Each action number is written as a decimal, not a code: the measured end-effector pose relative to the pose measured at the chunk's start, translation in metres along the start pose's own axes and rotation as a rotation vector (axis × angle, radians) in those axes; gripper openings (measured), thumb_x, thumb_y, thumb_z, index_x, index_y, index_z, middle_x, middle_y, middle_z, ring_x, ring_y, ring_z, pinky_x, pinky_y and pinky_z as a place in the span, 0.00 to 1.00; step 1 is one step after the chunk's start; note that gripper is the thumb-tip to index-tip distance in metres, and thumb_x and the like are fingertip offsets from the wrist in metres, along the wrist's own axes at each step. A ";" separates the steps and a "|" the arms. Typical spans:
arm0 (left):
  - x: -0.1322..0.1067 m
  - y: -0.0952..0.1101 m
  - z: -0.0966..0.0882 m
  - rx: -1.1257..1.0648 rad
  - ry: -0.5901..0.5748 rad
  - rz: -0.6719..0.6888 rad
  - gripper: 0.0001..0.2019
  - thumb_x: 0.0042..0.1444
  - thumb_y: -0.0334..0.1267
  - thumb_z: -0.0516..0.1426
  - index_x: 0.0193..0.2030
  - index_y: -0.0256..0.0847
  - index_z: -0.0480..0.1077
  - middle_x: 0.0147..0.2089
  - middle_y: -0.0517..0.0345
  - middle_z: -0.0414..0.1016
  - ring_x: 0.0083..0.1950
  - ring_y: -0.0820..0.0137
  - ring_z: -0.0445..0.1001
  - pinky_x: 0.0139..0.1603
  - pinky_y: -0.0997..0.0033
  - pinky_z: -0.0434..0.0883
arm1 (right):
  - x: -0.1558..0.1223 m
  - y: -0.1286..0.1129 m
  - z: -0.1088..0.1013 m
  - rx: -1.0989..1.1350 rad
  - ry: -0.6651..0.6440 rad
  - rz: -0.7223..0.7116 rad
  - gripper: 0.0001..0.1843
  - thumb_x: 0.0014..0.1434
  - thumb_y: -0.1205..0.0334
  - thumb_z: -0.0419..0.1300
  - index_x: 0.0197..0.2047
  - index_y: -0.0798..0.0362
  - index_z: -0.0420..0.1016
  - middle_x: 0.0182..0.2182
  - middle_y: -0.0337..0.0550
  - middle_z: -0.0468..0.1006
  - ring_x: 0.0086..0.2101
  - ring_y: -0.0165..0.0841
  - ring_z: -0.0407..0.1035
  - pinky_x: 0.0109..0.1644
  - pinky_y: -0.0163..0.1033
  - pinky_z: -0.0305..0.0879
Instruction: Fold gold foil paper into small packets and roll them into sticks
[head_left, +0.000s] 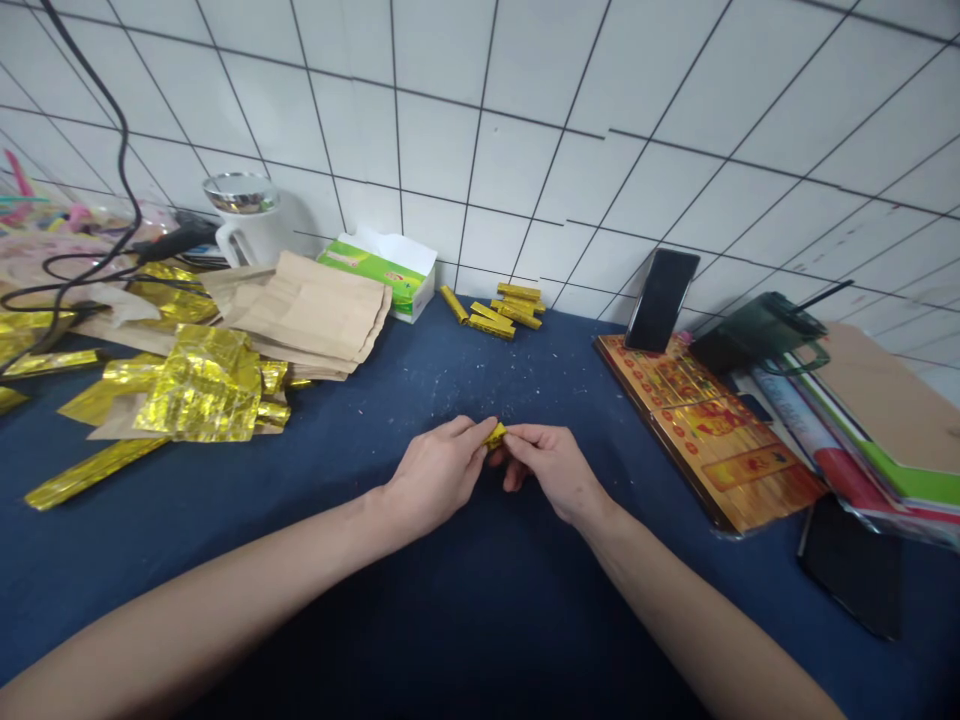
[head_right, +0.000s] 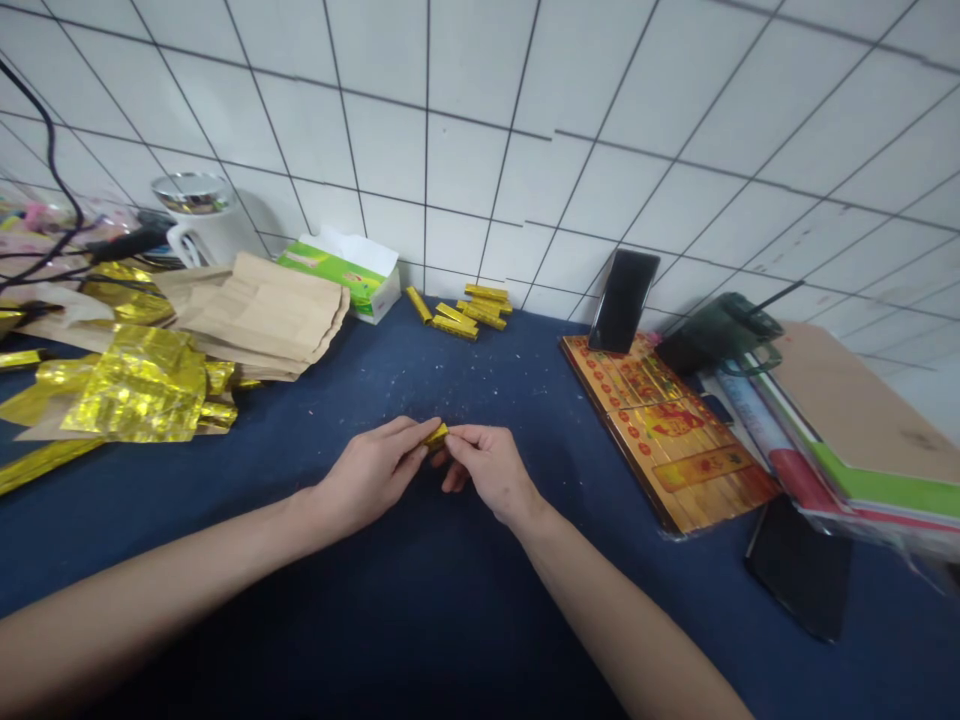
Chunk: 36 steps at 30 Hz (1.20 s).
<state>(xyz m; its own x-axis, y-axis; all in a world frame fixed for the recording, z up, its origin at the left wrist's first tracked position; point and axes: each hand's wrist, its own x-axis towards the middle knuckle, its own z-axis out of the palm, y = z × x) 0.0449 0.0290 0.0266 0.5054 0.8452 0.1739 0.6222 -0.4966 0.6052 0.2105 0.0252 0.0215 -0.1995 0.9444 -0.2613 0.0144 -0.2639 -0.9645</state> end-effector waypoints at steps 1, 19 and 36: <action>0.000 -0.001 0.001 -0.020 0.006 0.006 0.18 0.60 0.33 0.44 0.55 0.38 0.63 0.41 0.52 0.70 0.40 0.67 0.72 0.41 0.68 0.70 | 0.001 0.000 -0.001 -0.025 0.018 0.002 0.11 0.49 0.56 0.59 0.28 0.56 0.75 0.21 0.37 0.73 0.16 0.23 0.65 0.18 0.30 0.58; -0.002 -0.004 0.010 -0.148 0.065 -0.035 0.15 0.59 0.32 0.47 0.52 0.39 0.66 0.39 0.54 0.69 0.37 0.71 0.70 0.38 0.70 0.69 | 0.003 0.007 -0.001 0.068 0.038 0.006 0.08 0.47 0.60 0.62 0.23 0.56 0.73 0.13 0.35 0.69 0.15 0.25 0.63 0.18 0.31 0.62; -0.001 -0.005 0.011 -0.210 0.052 -0.007 0.20 0.56 0.32 0.50 0.57 0.38 0.60 0.39 0.54 0.67 0.40 0.68 0.69 0.42 0.66 0.69 | 0.003 0.006 -0.001 0.379 0.077 0.013 0.10 0.44 0.60 0.66 0.30 0.55 0.73 0.20 0.37 0.75 0.17 0.27 0.68 0.22 0.34 0.67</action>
<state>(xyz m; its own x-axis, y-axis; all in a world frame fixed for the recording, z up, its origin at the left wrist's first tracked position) 0.0476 0.0281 0.0151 0.4668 0.8601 0.2060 0.4844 -0.4435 0.7541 0.2113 0.0271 0.0144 -0.1278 0.9486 -0.2894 -0.3497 -0.3161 -0.8819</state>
